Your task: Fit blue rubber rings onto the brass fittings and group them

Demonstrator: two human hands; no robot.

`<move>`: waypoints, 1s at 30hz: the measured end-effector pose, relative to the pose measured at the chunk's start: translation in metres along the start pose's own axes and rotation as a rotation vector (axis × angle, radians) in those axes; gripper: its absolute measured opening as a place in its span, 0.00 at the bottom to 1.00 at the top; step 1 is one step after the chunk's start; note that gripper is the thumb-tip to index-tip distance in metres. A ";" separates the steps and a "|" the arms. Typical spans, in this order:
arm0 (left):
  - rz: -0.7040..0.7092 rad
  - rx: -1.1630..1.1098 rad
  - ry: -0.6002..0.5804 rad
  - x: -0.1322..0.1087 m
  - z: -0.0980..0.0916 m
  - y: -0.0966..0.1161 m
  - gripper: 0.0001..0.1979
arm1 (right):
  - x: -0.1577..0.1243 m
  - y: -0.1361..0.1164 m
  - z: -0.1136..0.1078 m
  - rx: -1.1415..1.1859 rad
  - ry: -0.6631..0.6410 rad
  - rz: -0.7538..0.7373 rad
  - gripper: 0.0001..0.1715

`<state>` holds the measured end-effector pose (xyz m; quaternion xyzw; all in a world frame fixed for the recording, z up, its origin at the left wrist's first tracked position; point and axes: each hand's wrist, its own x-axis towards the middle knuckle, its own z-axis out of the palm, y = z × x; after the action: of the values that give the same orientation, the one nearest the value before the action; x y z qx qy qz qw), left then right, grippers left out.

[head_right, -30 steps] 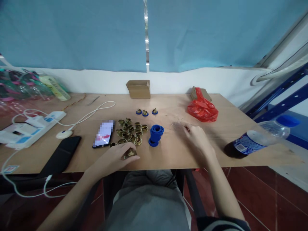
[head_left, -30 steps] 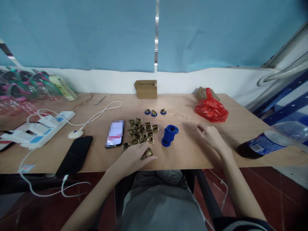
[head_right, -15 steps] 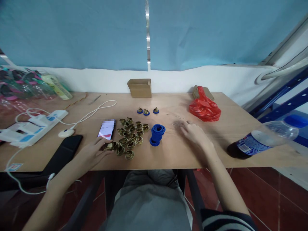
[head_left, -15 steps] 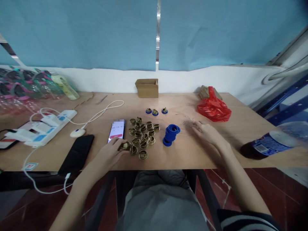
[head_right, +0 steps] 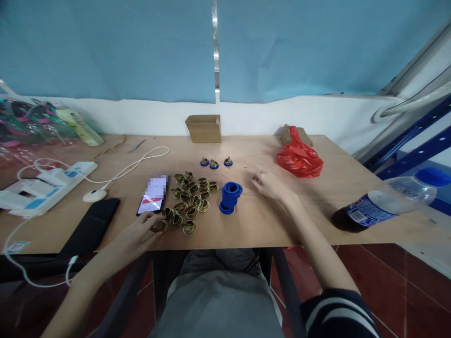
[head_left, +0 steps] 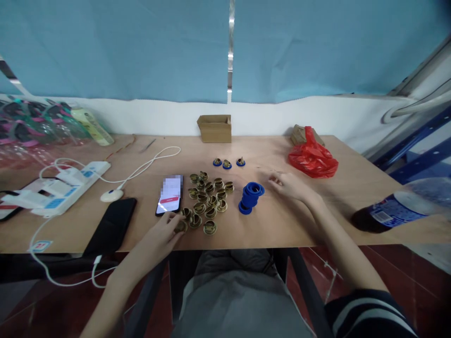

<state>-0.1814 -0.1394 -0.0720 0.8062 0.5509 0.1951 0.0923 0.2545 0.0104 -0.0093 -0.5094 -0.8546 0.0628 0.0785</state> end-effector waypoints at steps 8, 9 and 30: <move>0.040 0.079 0.246 0.014 -0.013 0.050 0.10 | 0.100 -0.003 0.018 -0.044 -0.060 -0.074 0.33; 0.088 0.062 0.250 0.017 -0.012 0.057 0.10 | 0.111 -0.005 0.020 -0.057 -0.054 -0.084 0.36; 0.020 -0.466 0.136 0.039 0.010 0.091 0.11 | 0.060 -0.035 -0.049 -0.263 0.417 0.043 0.15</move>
<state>-0.0877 -0.1369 -0.0399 0.7535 0.4880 0.3717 0.2366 0.2062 0.0480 0.0491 -0.5354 -0.8096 -0.1540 0.1849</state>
